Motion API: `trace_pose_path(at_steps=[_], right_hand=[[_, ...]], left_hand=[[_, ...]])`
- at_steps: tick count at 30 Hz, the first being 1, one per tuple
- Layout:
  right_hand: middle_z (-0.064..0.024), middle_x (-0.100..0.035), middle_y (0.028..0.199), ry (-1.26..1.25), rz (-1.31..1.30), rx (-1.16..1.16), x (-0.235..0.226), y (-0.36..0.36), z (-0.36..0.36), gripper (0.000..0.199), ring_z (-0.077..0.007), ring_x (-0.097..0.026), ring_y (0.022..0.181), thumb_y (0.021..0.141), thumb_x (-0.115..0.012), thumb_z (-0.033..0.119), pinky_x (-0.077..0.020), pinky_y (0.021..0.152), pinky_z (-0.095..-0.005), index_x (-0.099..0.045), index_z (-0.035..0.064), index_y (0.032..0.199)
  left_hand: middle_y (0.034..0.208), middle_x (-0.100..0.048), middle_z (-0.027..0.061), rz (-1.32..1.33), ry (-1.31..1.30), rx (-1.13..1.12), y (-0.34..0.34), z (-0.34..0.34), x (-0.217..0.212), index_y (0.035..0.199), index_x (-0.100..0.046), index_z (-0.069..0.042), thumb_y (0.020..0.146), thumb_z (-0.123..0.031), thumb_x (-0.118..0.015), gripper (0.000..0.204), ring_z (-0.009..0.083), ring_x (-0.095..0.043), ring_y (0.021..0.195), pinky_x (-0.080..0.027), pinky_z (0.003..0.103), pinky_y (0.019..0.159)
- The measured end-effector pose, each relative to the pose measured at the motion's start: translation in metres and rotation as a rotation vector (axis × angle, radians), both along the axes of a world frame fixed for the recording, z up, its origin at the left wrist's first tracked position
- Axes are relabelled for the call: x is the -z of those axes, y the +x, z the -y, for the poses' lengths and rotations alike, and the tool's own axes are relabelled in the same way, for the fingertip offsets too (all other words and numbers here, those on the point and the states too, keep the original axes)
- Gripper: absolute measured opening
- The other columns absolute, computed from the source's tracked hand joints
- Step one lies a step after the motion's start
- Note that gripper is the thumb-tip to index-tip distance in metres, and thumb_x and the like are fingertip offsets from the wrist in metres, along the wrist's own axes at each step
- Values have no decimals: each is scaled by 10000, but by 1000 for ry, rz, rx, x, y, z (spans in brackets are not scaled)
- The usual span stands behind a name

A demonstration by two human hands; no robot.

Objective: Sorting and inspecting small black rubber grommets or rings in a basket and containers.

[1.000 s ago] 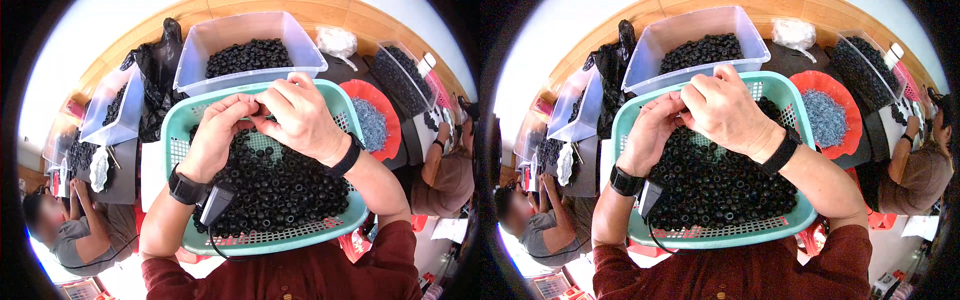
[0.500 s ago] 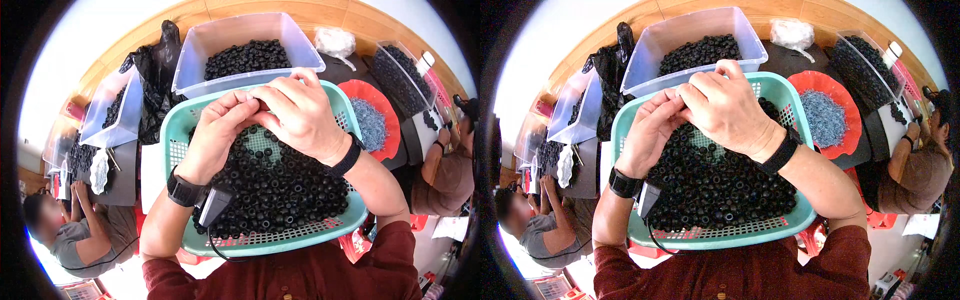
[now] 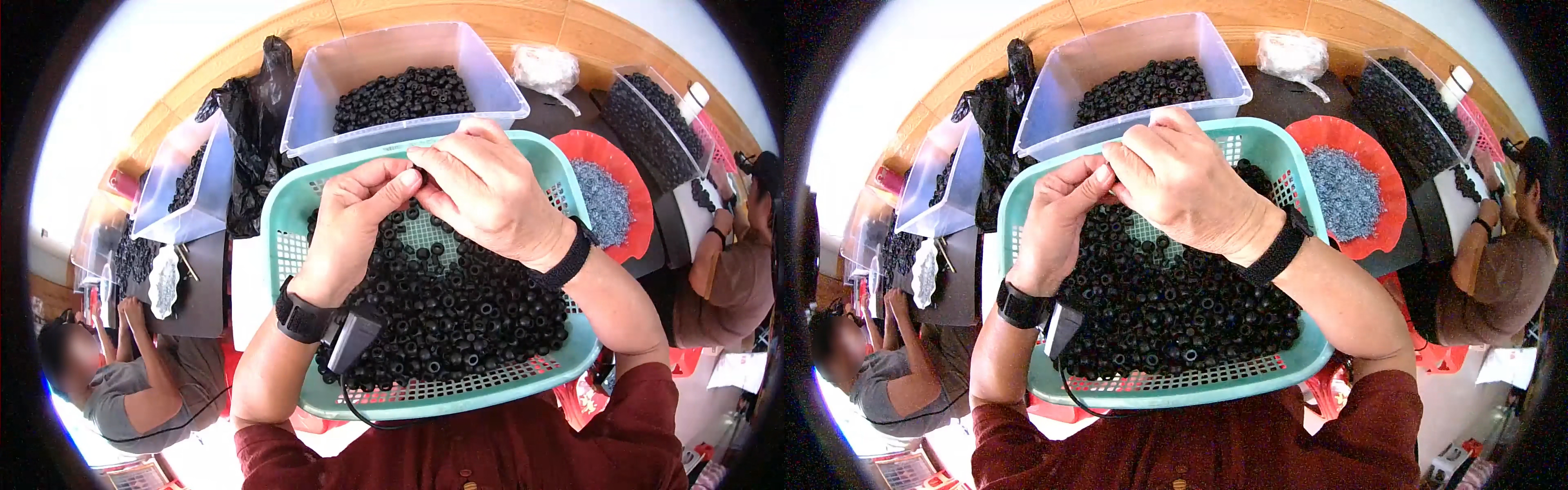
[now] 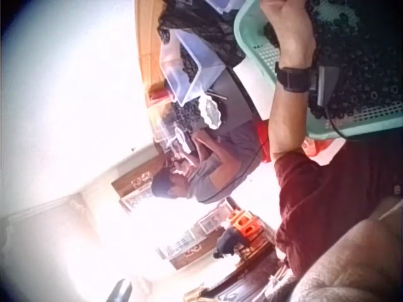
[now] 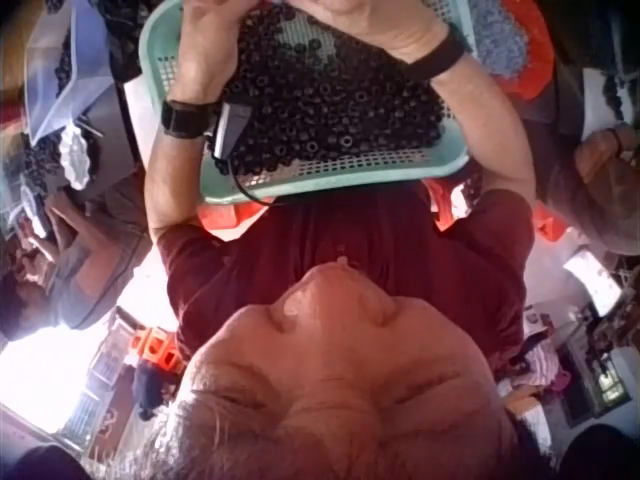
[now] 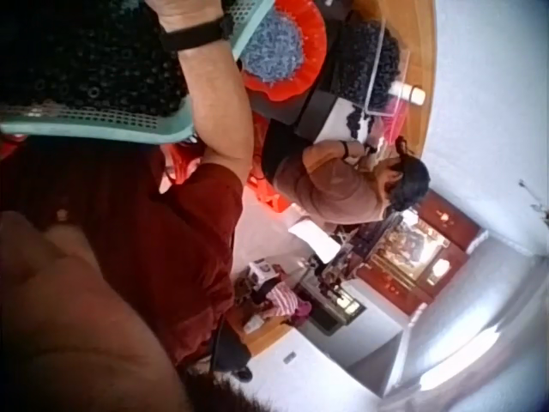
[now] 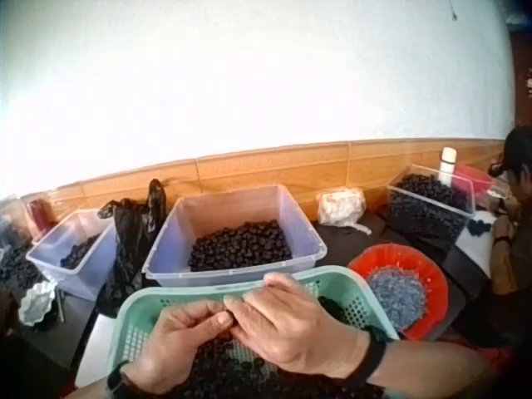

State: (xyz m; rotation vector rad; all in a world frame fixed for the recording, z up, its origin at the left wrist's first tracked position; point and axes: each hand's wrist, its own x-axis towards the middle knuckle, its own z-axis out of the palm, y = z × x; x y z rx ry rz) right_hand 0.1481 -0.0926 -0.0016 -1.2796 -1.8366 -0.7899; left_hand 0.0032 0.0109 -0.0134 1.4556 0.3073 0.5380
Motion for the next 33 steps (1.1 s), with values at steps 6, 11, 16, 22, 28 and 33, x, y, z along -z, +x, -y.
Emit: trace_pose_path(at_steps=[6, 11, 16, 22, 28, 33], right_hand=[[-73, -582, 799, -12, -56, -75, -2, 3, 1, 398, -235, -563, 699, 593, -762, 12, -479, 684, -330, -625, -12, 966], [-35, -486, 709, 71, -27, -56, 1, 6, -6, 276, -196, -523, 684, 657, -727, 113, -435, 743, -351, -596, 28, 885], [21, -585, 721, 0, -5, 39, -8, 4, 1, 393, -136, -554, 625, 589, -770, 67, -418, 709, -319, -655, 72, 964], [29, -601, 728, 32, -36, 21, -5, 6, -2, 393, -130, -557, 612, 570, -779, 83, -406, 697, -310, -659, 86, 944], [11, -616, 761, -11, -54, 14, -8, 6, 1, 395, -153, -573, 643, 588, -788, 88, -417, 717, -318, -658, 82, 960], [-27, -569, 777, -231, -639, -127, -19, 2, 4, 296, -114, -533, 626, 743, -745, 215, -416, 562, -277, -628, 63, 968]], left_hand=[[874, -633, -29, 21, 63, -32, 1, 3, -5, 1000, -659, -22, 906, -194, -606, 203, 44, -535, 804, -418, 197, 737], [902, -632, -27, 32, -14, 20, 3, 1, -6, 1015, -647, -43, 917, -213, -591, 204, 46, -545, 823, -422, 207, 738], [916, -640, -20, 51, -35, 15, 1, 3, -9, 1036, -642, -51, 921, -210, -584, 204, 52, -552, 828, -420, 206, 743], [936, -650, -6, 72, -33, 46, 3, 0, -9, 1047, -648, -45, 917, -185, -585, 202, 55, -557, 832, -419, 206, 732], [918, -670, 5, 82, -5, -16, 1, 5, -13, 1037, -665, -36, 911, -165, -586, 197, 46, -555, 818, -415, 202, 722], [936, -679, 19, 128, 46, -185, 2, 2, -13, 1014, -665, -31, 905, -136, -590, 169, 51, -576, 854, -422, 202, 748]])
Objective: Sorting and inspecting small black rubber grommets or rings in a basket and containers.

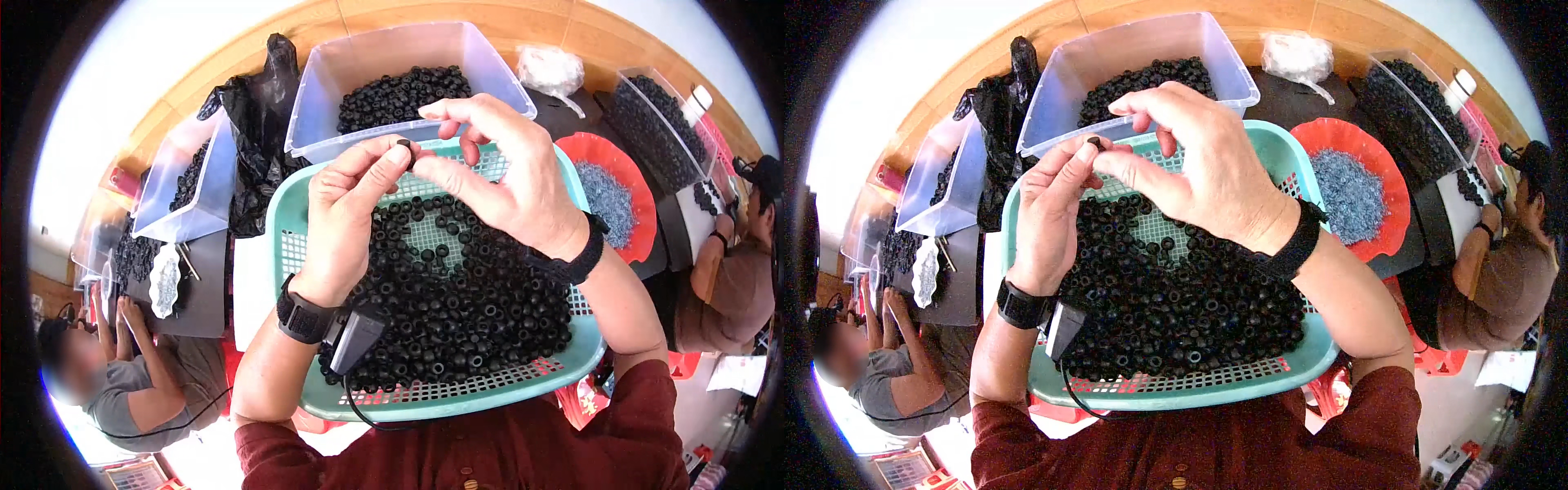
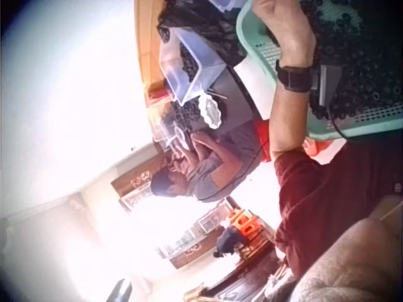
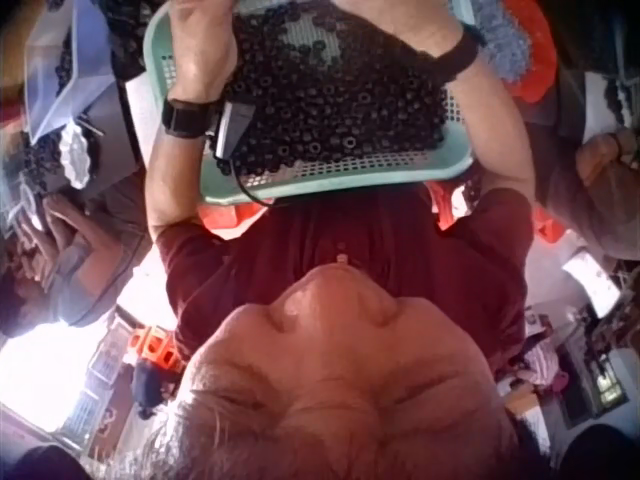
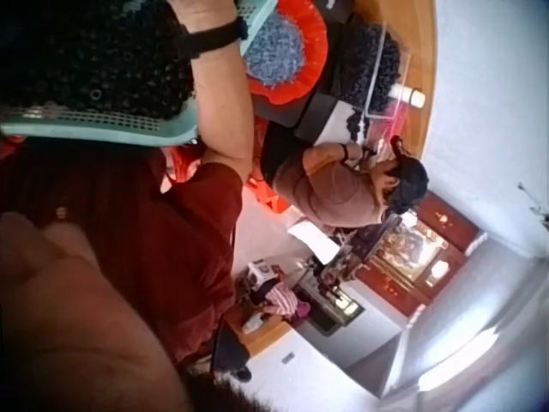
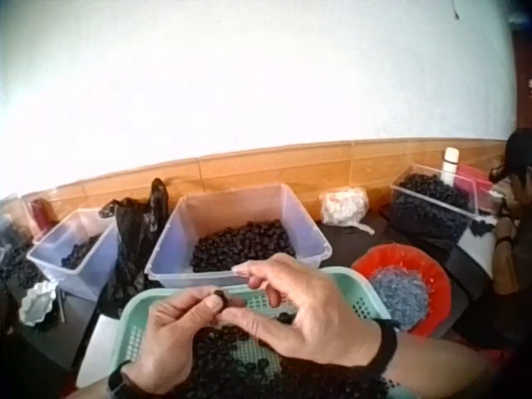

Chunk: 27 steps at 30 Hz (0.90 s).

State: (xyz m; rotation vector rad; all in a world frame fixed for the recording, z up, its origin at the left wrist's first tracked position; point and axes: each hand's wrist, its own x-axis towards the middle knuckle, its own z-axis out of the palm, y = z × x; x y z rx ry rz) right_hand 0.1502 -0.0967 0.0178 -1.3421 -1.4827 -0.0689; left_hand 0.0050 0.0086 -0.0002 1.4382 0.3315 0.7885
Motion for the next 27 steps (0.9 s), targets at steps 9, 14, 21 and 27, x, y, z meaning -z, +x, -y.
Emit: trace_pose_path(at_steps=[9, 14, 21, 27], right_hand=[[18, -478, 660, -698, -834, -704, -4, 4, -4, 532, -41, -388, 536, 940, -426, 528, -303, 475, -178, -602, 35, 849], [48, -413, 627, -657, -1073, -771, -6, -5, -1, 440, -53, -352, 514, 947, -436, 476, -268, 456, -193, -566, 78, 810], [91, -287, 613, -696, -1250, -834, -5, -6, 2, 249, -28, -251, 460, 929, -460, 378, -194, 409, -200, -541, 142, 943], [103, -260, 589, -685, -1280, -835, -1, -7, 3, 280, -20, -221, 439, 917, -459, 380, -174, 393, -200, -550, 129, 834]], left_hand=[[1071, -635, 86, 53, 333, -13, 0, 4, -7, 1032, -658, -10, 884, -56, -594, 168, 122, -566, 980, -438, 273, 890], [1045, -637, 77, 28, 263, 51, -2, 9, -6, 1019, -658, -9, 879, -51, -598, 158, 134, -570, 960, -437, 278, 883], [1020, -641, 73, 68, 389, 21, 0, 9, -4, 1016, -657, -6, 858, -31, -613, 166, 140, -572, 948, -442, 282, 875], [1027, -646, 75, 69, 354, 16, 0, 9, -2, 1023, -660, -12, 859, -33, -614, 172, 145, -578, 959, -444, 289, 884]])
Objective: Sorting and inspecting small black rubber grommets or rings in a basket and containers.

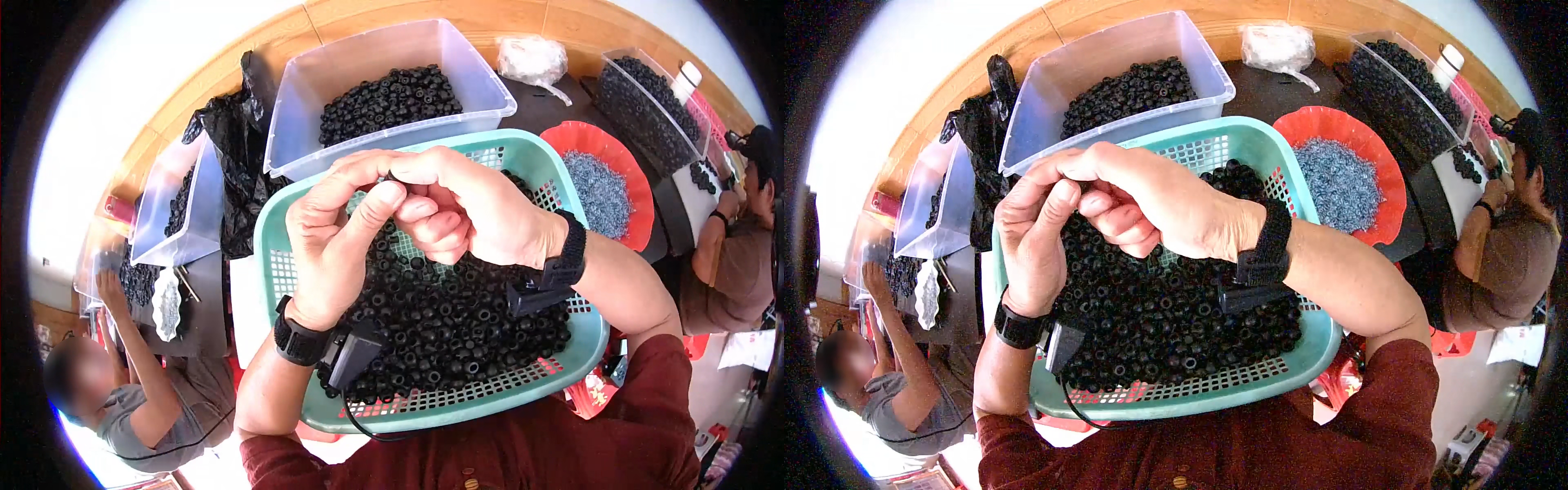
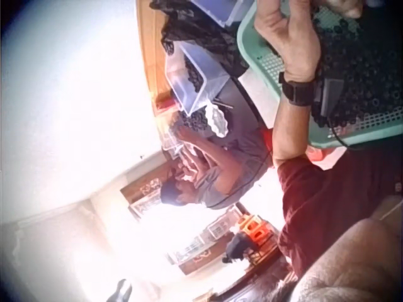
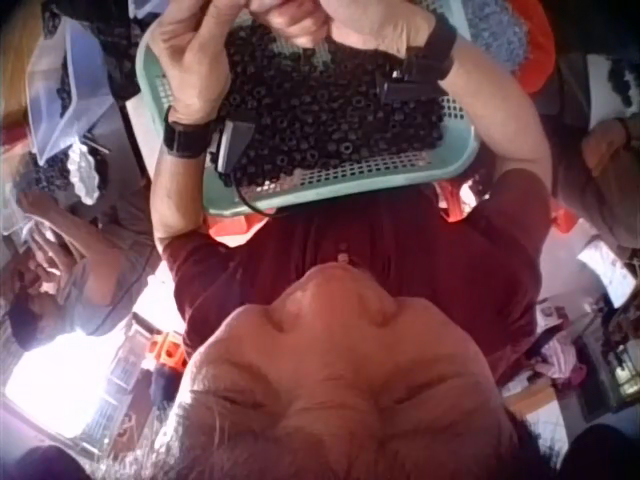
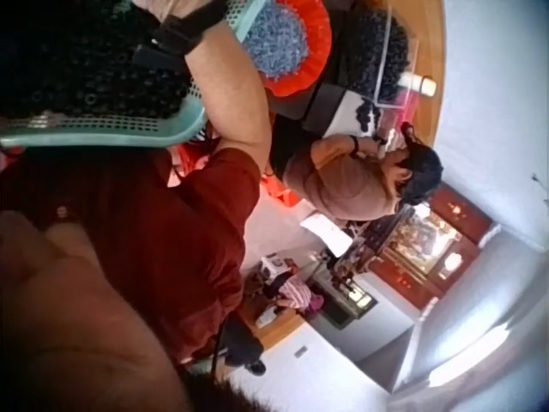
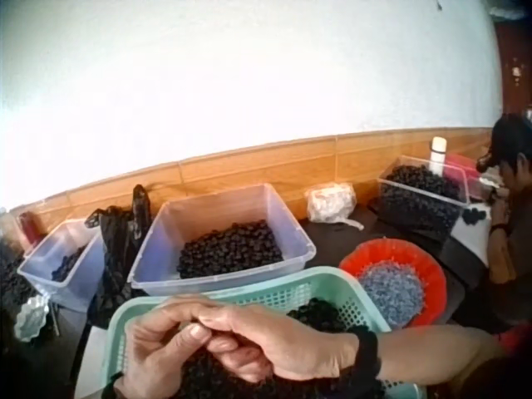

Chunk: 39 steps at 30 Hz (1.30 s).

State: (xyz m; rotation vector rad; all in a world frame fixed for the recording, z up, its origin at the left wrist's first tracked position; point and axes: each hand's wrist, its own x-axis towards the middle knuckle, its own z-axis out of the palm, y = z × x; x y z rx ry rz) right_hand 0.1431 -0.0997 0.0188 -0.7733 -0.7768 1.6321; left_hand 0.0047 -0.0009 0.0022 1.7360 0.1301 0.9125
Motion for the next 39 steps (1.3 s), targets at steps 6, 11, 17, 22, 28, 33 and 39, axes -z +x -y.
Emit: trace_pose_path(at_steps=[6, 11, 17, 22, 28, 33, 39], right_hand=[[100, -249, 535, -13, 66, 77, 2, -3, 0, 368, -27, -212, 423, 907, -460, 407, -163, 391, -208, -347, 178, 641], [98, -254, 542, -47, 17, 168, 1, 0, 2, 352, -30, -212, 422, 899, -459, 382, -177, 394, -209, -374, 172, 629], [95, -260, 550, -70, 44, 225, 7, -3, 1, 335, -35, -220, 425, 889, -455, 366, -187, 398, -210, -389, 164, 630], [87, -259, 534, -83, 1, 218, 9, 7, -3, 372, -50, -224, 426, 886, -464, 372, -190, 400, -227, -340, 166, 602], [59, -274, 550, 706, 474, 1110, -24, 21, 10, 406, -62, -280, 492, 945, -362, 407, -226, 467, -227, -366, 117, 661], [39, -461, 579, 245, 830, 978, -6, 37, -12, 435, -15, -379, 535, 977, -441, 397, -258, 476, -187, -646, 17, 1035], [-125, -567, 573, 550, 1232, 925, 21, 28, -15, 257, -233, -532, 482, 845, -646, 229, -417, 493, -349, -639, -10, 750]], left_hand=[[1041, -647, 72, -19, -11, 35, 1, -1, 2, 1051, -652, -4, 858, -32, -619, 198, 133, -579, 959, -449, 283, 882], [1040, -653, 65, -55, -144, 68, 1, 3, 1, 1094, -637, 8, 864, -30, -620, 234, 121, -594, 917, -469, 267, 856], [1045, -658, 71, -111, -165, 80, 1, 0, 5, 1142, -619, 9, 870, -34, -619, 275, 113, -602, 933, -472, 267, 869], [1061, -656, 75, -71, -188, 27, 7, 0, 7, 1173, -605, -4, 889, -87, -612, 296, 112, -591, 964, -455, 251, 878], [1032, -662, 75, -169, -169, -93, 4, -10, 0, 1154, -607, -11, 916, -204, -580, 307, 82, -566, 851, -421, 210, 779], [962, -664, 37, -487, -151, 78, 6, -17, 19, 1096, -629, 0, 886, -149, -614, 258, 66, -555, 785, -431, 202, 740], [834, -664, 39, -787, 183, 209, 5, -16, 37, 941, -666, 13, 730, -66, -684, 226, 93, -580, 699, -471, 239, 650]])
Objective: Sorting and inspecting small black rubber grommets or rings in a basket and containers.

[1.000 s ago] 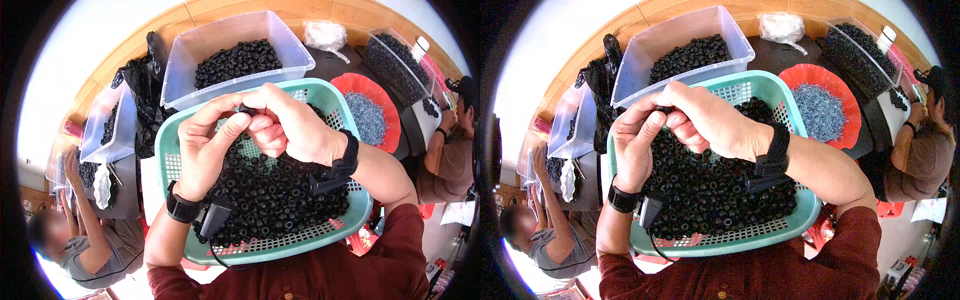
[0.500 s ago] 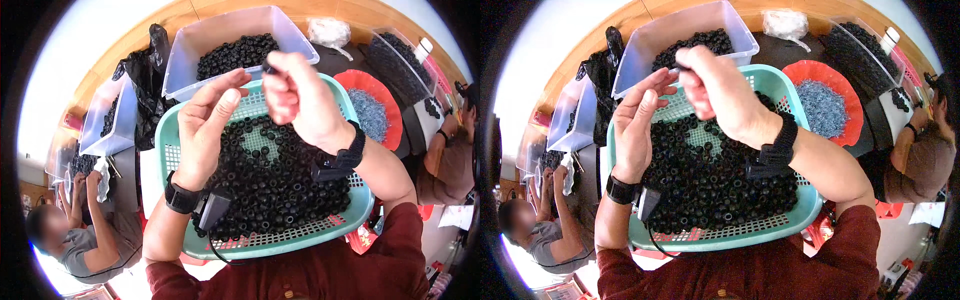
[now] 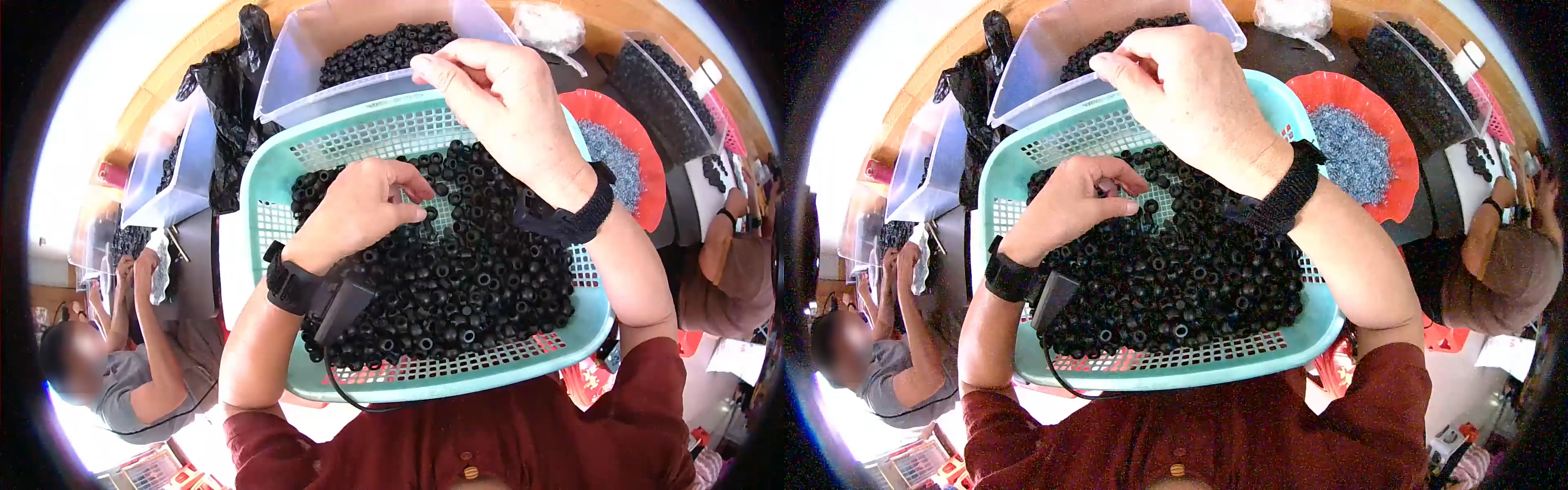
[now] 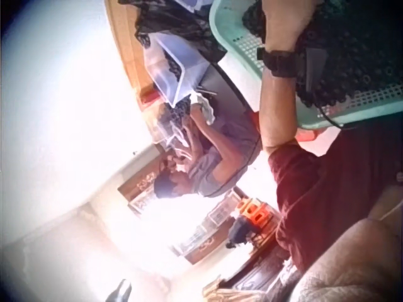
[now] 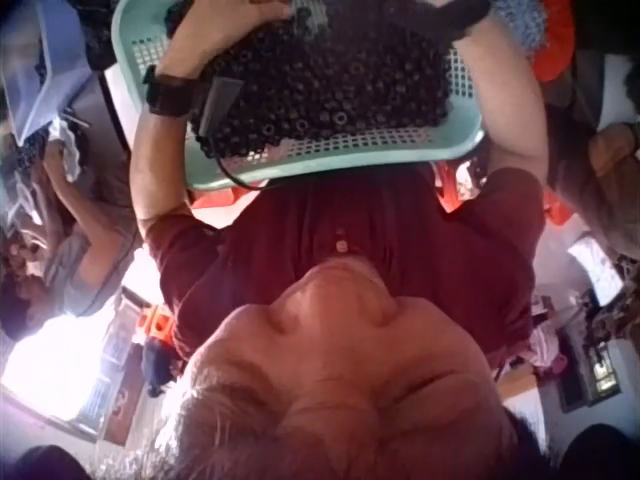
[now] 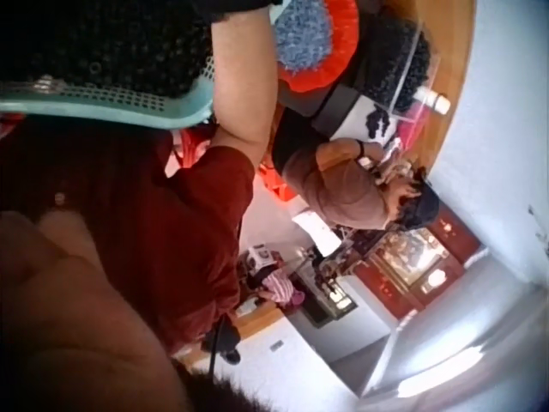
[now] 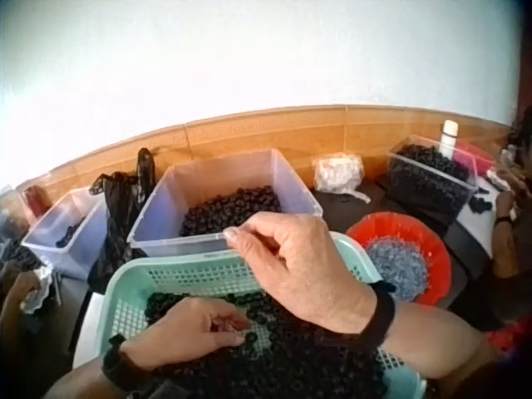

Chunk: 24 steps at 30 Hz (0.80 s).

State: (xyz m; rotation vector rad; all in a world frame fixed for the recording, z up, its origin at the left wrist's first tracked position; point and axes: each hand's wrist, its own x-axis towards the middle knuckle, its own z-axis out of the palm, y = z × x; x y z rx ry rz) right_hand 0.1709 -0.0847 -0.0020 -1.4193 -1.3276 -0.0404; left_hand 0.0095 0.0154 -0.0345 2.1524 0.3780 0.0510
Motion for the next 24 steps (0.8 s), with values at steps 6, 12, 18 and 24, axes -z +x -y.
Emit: trace_pose_path(at_steps=[6, 12, 18, 24], right_hand=[[-158, -612, 648, -325, 188, 14, 3, 5, 3, 222, -301, -604, 601, 812, -652, 216, -453, 552, -395, -651, 6, 740], [-161, -638, 694, -625, 287, -185, 25, 7, 3, 130, -294, -626, 641, 770, -649, 119, -484, 613, -369, -664, -8, 795], [-156, -649, 766, -802, 291, -463, 25, -3, 3, 162, -307, -630, 772, 709, -677, 126, -492, 707, -374, -664, 5, 816], [-116, -561, 923, -734, 514, -888, 46, -31, 16, 382, -340, -591, 858, 645, -754, 179, -477, 757, -428, -606, 45, 971]], left_hand=[[765, -643, 94, -145, 404, 78, 2, 6, 14, 868, -672, -29, 661, -57, -688, 209, 186, -605, 651, -488, 316, 631], [846, -675, 71, 136, -93, -228, 2, -4, 8, 1006, -650, 17, 790, -67, -651, 231, 118, -622, 778, -491, 255, 728], [907, -664, 19, 334, -484, -409, 0, -11, -9, 1035, -656, -7, 888, -120, -605, 192, 84, -604, 783, -450, 192, 716], [990, -644, 37, 359, -652, -391, -2, -17, -11, 1060, -642, -8, 900, -120, -594, 201, 102, -600, 855, -460, 209, 766]])
